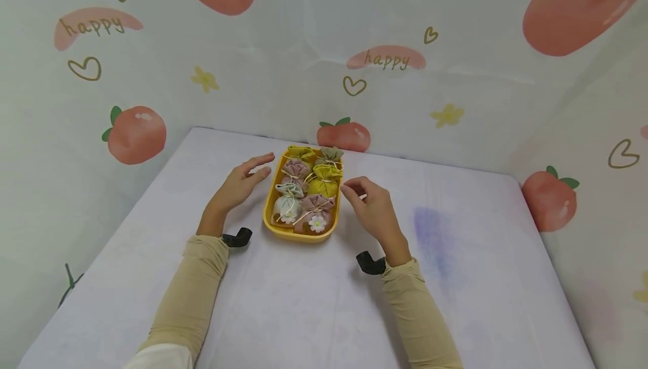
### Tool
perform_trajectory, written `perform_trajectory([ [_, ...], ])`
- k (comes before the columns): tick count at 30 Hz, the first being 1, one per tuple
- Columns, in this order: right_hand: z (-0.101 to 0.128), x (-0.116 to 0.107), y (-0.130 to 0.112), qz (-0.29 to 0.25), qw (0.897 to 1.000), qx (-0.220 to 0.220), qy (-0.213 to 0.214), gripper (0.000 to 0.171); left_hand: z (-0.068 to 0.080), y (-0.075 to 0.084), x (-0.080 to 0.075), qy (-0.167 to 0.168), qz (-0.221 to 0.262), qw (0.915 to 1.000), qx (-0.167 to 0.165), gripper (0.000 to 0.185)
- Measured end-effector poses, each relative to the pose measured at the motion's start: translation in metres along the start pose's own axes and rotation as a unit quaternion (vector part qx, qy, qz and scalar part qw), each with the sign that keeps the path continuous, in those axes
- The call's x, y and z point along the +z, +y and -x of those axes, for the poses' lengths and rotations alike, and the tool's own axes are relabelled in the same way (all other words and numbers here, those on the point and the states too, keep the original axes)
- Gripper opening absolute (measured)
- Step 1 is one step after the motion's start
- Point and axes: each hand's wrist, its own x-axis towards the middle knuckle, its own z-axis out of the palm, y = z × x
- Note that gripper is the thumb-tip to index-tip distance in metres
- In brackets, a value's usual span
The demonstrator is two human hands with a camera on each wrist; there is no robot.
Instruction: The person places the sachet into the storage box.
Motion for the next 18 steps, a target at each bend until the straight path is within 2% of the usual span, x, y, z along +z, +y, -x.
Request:
perform_trajectory([
  [3,0.0,-0.006,0.004,-0.002,1.0,-0.004,0.019,0.024,0.002,0.007,-0.004,0.037,-0.038,0.9983,0.025,0.058],
  [6,-0.001,-0.012,0.008,0.007,0.999,-0.007,0.045,0.025,0.007,0.023,-0.009,0.065,-0.071,0.9944,0.044,0.061],
  [11,-0.005,-0.021,0.009,0.01,0.996,-0.015,0.09,0.024,0.009,0.051,-0.014,0.083,-0.124,0.9858,0.078,0.073],
  [14,-0.008,-0.025,0.009,0.014,0.995,-0.019,0.097,0.027,0.01,0.067,-0.012,0.085,-0.177,0.9752,0.103,0.08],
  [18,-0.01,-0.029,0.009,0.039,0.993,-0.039,0.108,0.032,0.009,0.084,-0.004,0.086,-0.255,0.9533,0.136,0.08],
])
